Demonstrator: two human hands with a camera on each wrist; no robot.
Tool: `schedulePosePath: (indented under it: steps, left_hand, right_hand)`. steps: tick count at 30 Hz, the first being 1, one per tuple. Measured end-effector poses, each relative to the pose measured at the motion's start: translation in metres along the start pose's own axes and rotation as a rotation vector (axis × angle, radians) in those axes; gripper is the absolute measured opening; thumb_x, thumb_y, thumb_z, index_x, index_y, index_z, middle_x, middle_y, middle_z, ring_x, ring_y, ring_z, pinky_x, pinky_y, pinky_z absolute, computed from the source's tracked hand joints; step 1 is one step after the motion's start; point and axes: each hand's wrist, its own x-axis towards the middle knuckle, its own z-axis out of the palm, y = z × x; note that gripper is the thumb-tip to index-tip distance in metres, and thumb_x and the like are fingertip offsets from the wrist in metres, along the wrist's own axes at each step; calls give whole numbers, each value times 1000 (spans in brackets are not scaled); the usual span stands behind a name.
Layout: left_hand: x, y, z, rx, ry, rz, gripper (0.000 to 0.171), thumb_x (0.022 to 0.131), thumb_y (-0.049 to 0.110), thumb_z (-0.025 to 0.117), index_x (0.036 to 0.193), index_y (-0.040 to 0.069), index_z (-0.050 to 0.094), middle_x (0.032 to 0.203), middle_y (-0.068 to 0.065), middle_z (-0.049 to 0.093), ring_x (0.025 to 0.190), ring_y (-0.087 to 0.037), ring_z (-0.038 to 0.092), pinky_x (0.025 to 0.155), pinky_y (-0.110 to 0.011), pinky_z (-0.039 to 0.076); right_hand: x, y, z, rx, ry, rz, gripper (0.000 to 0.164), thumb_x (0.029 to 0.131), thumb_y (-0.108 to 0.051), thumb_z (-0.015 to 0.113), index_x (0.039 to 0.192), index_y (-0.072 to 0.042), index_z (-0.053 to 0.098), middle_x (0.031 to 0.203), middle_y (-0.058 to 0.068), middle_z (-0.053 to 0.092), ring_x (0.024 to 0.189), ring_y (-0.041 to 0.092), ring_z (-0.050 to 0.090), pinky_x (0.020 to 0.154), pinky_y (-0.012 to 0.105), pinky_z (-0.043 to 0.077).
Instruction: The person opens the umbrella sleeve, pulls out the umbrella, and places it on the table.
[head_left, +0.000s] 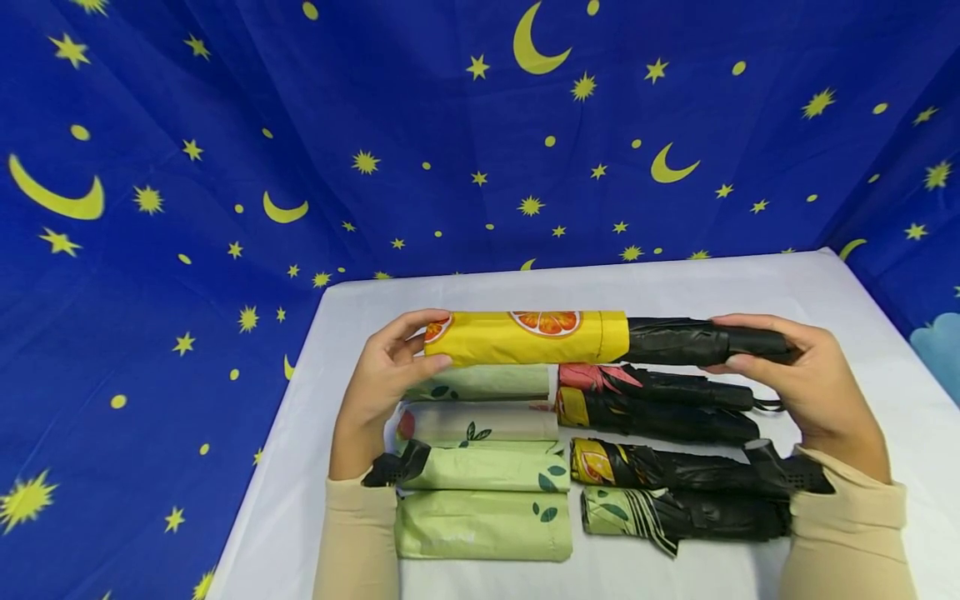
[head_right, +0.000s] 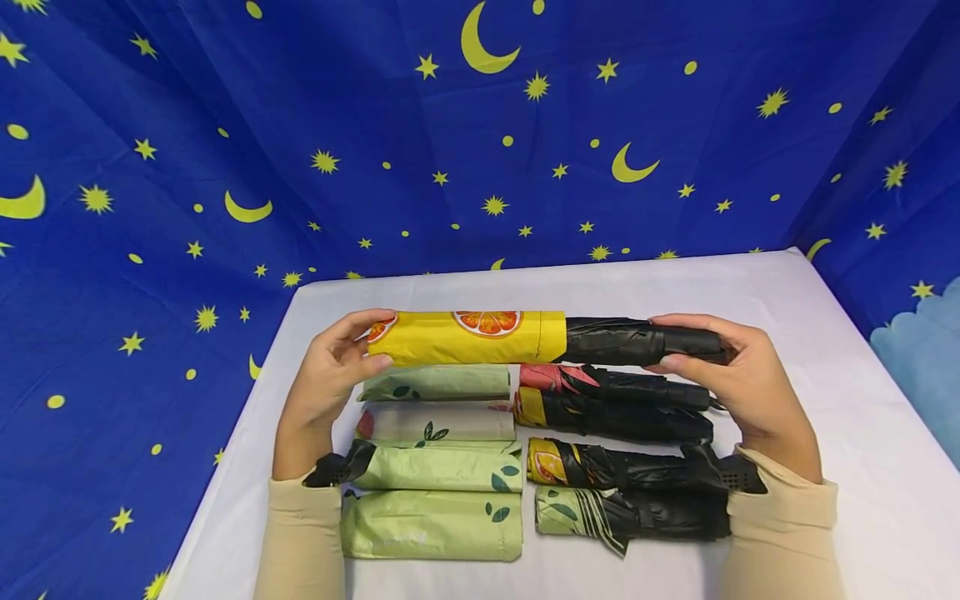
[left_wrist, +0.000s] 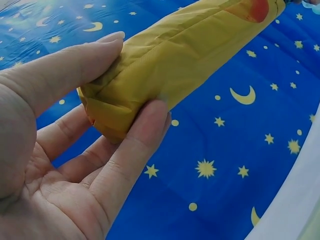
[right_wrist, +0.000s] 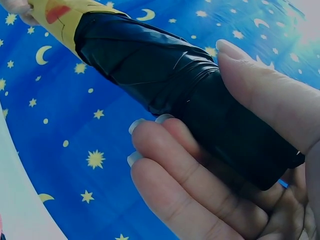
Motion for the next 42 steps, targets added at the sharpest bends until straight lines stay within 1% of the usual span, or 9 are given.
schedulePosePath:
  steps: [6, 13, 16, 21, 26, 29, 33, 40, 42]
  left_hand:
    - [-2, 1, -5, 2, 8, 19, 50, 89, -5, 76, 136, -7, 59, 136, -21, 55, 112, -29, 62, 83, -29, 59]
    - [-4, 4, -11, 6, 12, 30, 50, 90, -3, 76, 136, -8, 58, 136, -21, 56, 112, -28, 62, 85, -29, 59]
    - [-4, 4, -13, 2, 16, 37, 50, 90, -3, 76, 136, -8, 59, 136, -20, 56, 112, -28, 62, 85, -29, 58]
    - [-6, 4, -15, -13, 29, 44, 50, 90, -1, 77, 136, -7, 59, 135, -20, 57, 111, -27, 62, 85, -29, 58]
    - [-6, 5, -16, -9, 30, 35, 50, 90, -2, 77, 137, -7, 59, 135, -21, 57, 111, -27, 62, 85, -29, 58]
    - [-7, 6, -17, -5, 39, 36, 49, 90, -4, 76, 136, -7, 59, 134, -20, 57, 110, -27, 62, 84, -29, 58]
    - [-7, 5, -20, -10, 50, 34, 49, 90, -4, 76, 136, -8, 59, 133, -20, 57, 108, -26, 62, 83, -28, 58]
    - [-8, 3, -26, -12, 55, 29, 49, 90, -5, 75, 136, -9, 58, 134, -20, 57, 110, -27, 62, 84, -28, 58]
    - [-8, 3, -28, -11, 58, 33, 49, 90, -5, 75, 136, -9, 58, 134, -20, 58, 110, -26, 62, 84, -27, 58]
  right_hand:
    - [0, 0, -2, 26, 2, -18, 39, 91, 26, 55, 130, 24, 52, 119, 20, 70, 88, 31, 76, 87, 31, 59]
    - [-1, 1, -5, 59, -5, -47, 39, 91, 30, 50, 129, 29, 47, 123, 20, 68, 87, 31, 76, 86, 34, 59]
    - [-1, 2, -6, 69, -5, -56, 38, 91, 30, 50, 129, 28, 48, 121, 21, 69, 87, 31, 76, 85, 33, 59]
    - [-2, 4, -8, 118, -26, -77, 39, 90, 32, 48, 129, 29, 48, 124, 24, 67, 88, 34, 75, 85, 35, 60]
    - [-3, 3, -11, 62, -4, -45, 39, 90, 30, 51, 129, 26, 51, 120, 20, 69, 87, 31, 76, 85, 31, 59]
    - [-4, 2, -13, 52, 8, -29, 39, 90, 30, 52, 129, 24, 52, 118, 19, 71, 86, 30, 76, 84, 29, 59]
    - [-5, 1, -15, 55, 6, -30, 40, 90, 30, 51, 129, 24, 52, 118, 20, 71, 87, 30, 76, 84, 30, 59]
    - [-5, 4, -20, 17, -6, -28, 40, 90, 30, 51, 130, 25, 52, 120, 18, 70, 86, 29, 76, 83, 30, 60]
    - [-5, 5, -22, 33, -3, -33, 39, 90, 31, 50, 129, 24, 52, 122, 19, 69, 86, 31, 76, 83, 31, 60]
